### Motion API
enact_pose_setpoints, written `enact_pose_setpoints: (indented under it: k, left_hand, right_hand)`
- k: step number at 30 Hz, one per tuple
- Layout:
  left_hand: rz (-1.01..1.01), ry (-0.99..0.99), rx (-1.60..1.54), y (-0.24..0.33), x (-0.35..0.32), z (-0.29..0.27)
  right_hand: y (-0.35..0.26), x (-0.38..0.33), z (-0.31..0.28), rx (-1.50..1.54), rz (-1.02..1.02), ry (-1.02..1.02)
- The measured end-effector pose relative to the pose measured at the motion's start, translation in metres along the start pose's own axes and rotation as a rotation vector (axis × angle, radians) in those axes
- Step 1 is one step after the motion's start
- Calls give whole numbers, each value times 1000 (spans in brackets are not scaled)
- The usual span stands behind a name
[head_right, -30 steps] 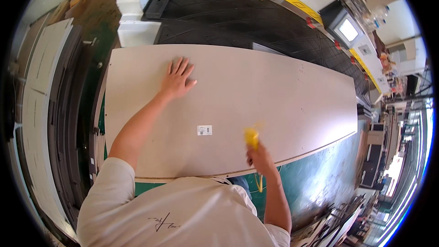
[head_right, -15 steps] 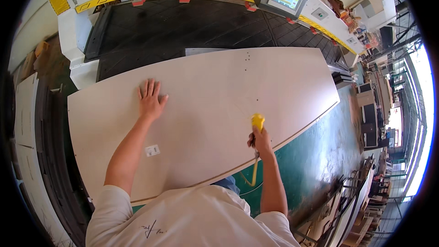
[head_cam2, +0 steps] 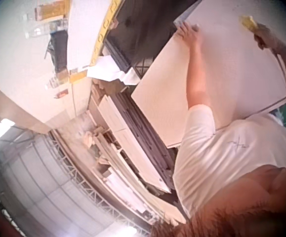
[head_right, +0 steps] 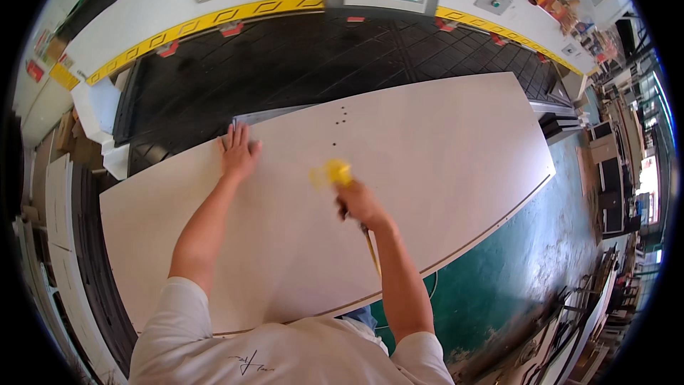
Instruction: The person cleans a large white panel using a yellow air blower and a small white bottle of liquid. They apply the liquid to the panel surface and blow it with the air tool to remove dust or debris. The person also wipes the panel with their hand and moves it around the workspace.
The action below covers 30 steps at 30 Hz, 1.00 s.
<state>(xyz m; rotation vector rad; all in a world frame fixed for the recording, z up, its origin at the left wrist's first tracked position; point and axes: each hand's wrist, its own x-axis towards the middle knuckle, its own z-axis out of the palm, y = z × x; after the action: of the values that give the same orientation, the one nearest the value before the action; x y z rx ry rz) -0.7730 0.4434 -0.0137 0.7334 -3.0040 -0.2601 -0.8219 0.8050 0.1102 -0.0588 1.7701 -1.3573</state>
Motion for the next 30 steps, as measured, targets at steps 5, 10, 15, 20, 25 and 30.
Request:
enact_pose_setpoints:
  k: [5,10,15,20,25,30]
  left_hand:
    - [220,13,-20,110,1,16]
    - [397,-38,-74,135,-45,20]
    - [349,-39,-106,80,-143,-9]
    - [-87,5,-71,-63,-274,-29]
    - [-472,119,-22,-197,-385,-66]
    - [-817,116,113,-353,-488,-99]
  right_hand:
    - [39,-49,-117,333,-108,575]
    - [54,-155,-132,102,206,-105]
    - [118,-190,-174,230,129,610]
    - [85,-199,-40,-31,371,-222]
    - [95,-168,127,-59,295,-364]
    - [64,-194,302,-334,227,-749]
